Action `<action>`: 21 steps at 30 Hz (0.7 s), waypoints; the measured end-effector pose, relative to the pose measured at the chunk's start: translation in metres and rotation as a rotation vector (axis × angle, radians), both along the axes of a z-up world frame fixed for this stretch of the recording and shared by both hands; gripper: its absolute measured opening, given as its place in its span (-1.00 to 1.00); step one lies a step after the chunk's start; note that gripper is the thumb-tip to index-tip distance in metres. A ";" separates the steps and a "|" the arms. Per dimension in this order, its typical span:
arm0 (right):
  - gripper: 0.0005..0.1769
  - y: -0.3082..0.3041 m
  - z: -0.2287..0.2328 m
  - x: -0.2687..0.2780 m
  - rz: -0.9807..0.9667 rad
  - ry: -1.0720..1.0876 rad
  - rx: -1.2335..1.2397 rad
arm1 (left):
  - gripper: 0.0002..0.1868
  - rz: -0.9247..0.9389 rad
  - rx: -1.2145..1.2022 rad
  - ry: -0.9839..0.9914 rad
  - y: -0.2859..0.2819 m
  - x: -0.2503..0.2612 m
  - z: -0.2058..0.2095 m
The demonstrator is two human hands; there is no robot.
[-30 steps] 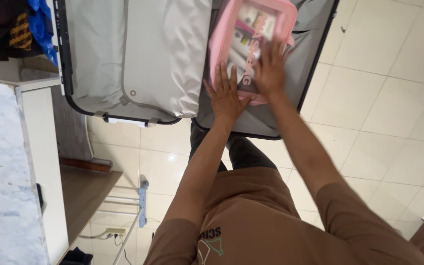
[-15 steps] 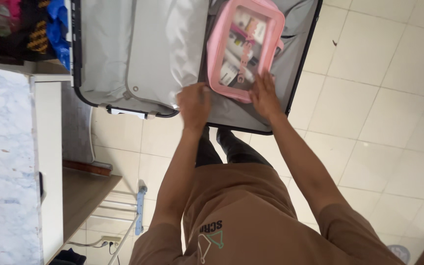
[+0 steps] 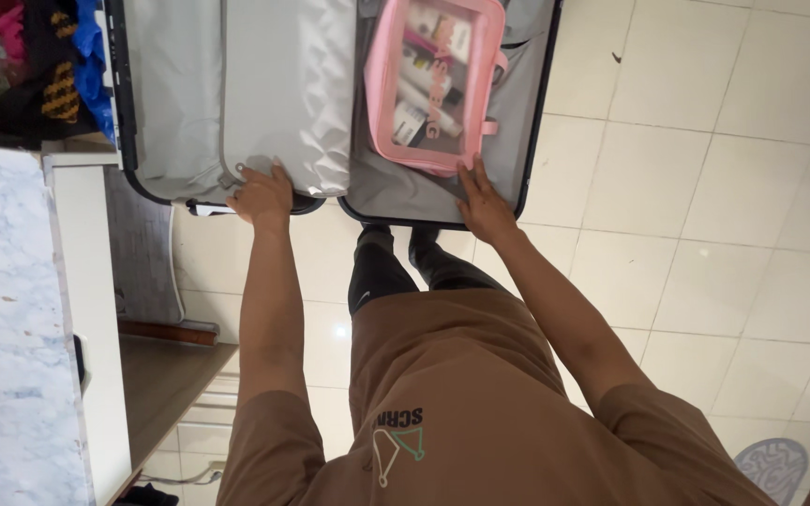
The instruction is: The person places bottles and jars into a pink bag, zips the bag closed, and then places the bag into an open suitcase.
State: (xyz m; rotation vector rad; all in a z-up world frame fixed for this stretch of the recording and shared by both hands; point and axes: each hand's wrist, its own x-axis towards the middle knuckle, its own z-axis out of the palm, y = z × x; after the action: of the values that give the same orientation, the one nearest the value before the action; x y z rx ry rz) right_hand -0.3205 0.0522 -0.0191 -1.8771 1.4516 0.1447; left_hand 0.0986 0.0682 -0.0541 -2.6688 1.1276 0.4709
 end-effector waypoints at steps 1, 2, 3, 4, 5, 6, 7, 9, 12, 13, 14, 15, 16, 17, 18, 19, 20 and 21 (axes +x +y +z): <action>-0.15 0.001 -0.001 0.000 -0.004 0.005 -0.013 | -0.16 0.044 0.045 0.052 -0.006 -0.002 0.004; -0.15 0.003 -0.001 -0.001 -0.006 0.010 -0.024 | -0.15 0.092 0.092 0.105 -0.010 -0.005 0.009; -0.15 0.004 -0.002 -0.002 -0.007 0.016 -0.034 | -0.14 0.140 0.139 0.158 -0.014 -0.005 0.014; -0.15 0.004 -0.003 -0.003 -0.006 0.008 -0.035 | -0.15 0.200 0.144 0.204 -0.019 -0.004 0.017; -0.15 0.004 -0.004 -0.003 -0.006 0.001 -0.037 | -0.16 0.260 0.149 0.251 -0.024 -0.002 0.018; -0.15 0.005 -0.004 -0.004 -0.001 -0.007 -0.033 | -0.16 0.325 0.158 0.298 -0.026 -0.001 0.015; -0.15 0.004 -0.004 -0.004 0.002 0.009 -0.031 | -0.18 0.382 0.075 0.268 -0.029 0.002 0.010; -0.15 0.002 -0.005 -0.003 0.016 0.039 -0.020 | -0.19 0.502 -0.088 0.202 -0.032 0.009 -0.007; -0.16 0.001 -0.003 -0.003 0.006 0.034 0.008 | -0.23 0.726 -0.363 0.246 -0.034 0.016 -0.025; -0.15 0.001 -0.002 -0.003 0.010 0.031 0.005 | -0.22 0.851 -0.466 0.310 -0.032 0.022 -0.029; -0.15 0.001 -0.001 -0.003 0.011 0.028 0.001 | -0.22 0.973 -0.573 0.375 -0.032 0.029 -0.032; -0.14 0.001 -0.001 -0.003 0.013 0.025 -0.003 | -0.22 1.094 -0.680 0.441 -0.031 0.035 -0.037; -0.15 0.001 -0.001 -0.003 0.013 0.029 -0.001 | -0.35 1.159 -0.750 0.648 -0.028 0.042 -0.035; -0.15 0.001 -0.001 -0.004 0.013 0.032 0.001 | -0.48 1.215 -0.818 0.858 -0.023 0.053 -0.033; -0.15 0.000 -0.002 -0.004 0.013 0.035 0.001 | -0.59 1.260 -0.886 1.075 -0.021 0.059 -0.031; -0.15 0.000 -0.002 -0.004 0.013 0.027 0.000 | -0.67 1.397 -0.960 1.198 -0.021 0.061 -0.030; -0.15 0.000 -0.002 -0.004 0.015 0.021 0.000 | -0.75 1.538 -1.033 1.323 -0.020 0.059 -0.029; -0.15 0.000 -0.002 -0.004 0.016 0.015 -0.001 | -0.83 1.680 -1.104 1.448 -0.019 0.059 -0.026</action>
State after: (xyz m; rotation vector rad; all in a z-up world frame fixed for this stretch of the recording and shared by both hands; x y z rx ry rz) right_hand -0.3247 0.0525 -0.0211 -1.8925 1.4468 0.1663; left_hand 0.1575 0.0489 -0.0804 -3.0246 -2.0224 2.7908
